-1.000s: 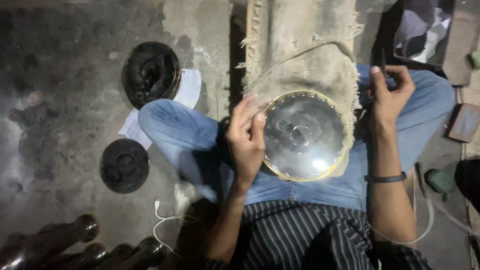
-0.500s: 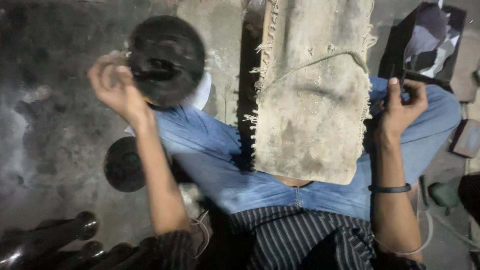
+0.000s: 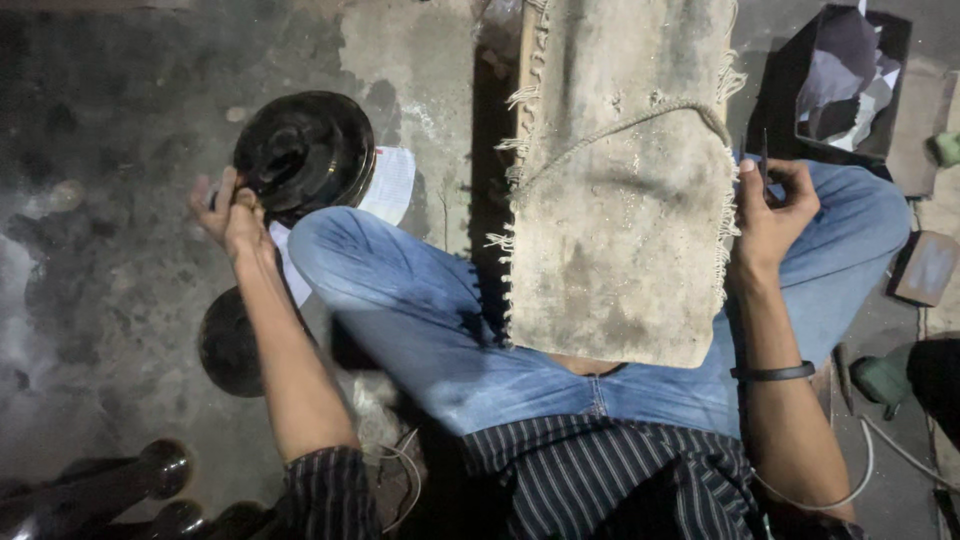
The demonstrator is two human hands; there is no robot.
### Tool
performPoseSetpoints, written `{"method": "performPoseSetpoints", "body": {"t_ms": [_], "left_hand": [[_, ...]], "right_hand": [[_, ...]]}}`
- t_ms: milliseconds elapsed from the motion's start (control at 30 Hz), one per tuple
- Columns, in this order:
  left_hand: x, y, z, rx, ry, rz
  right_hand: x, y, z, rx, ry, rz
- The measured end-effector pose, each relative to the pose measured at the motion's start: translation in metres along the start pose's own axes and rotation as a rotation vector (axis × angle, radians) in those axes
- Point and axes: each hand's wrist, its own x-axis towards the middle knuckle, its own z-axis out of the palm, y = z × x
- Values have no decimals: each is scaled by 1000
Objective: The person sits cross-legged on the floor with a decorative metal plate on their lap and uses a small hand tool to engrave or scrape patterns into the plate's surface, repeatedly repositioning and rotating the plate to work different areas.
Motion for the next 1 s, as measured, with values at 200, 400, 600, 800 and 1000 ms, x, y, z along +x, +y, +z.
{"method": "performPoseSetpoints", "body": {"t_ms": [200,400,600,800,1000], "left_hand": [[8,5,-7,309,-297,89],[16,2,-29,946,-463,429],[-20,27,-112,1413,-280,340],[-35,39,-172,1180,-357,48],[-40,38,-194,1567,-158,453]], "right_hand": [[1,2,1,-5,2,-36],[-2,5,-3,15,-4,-16],[0,9,-7,87,26,28],[1,14,-7,34,2,-31],[-2,22,-12,11,5,-29]]}}
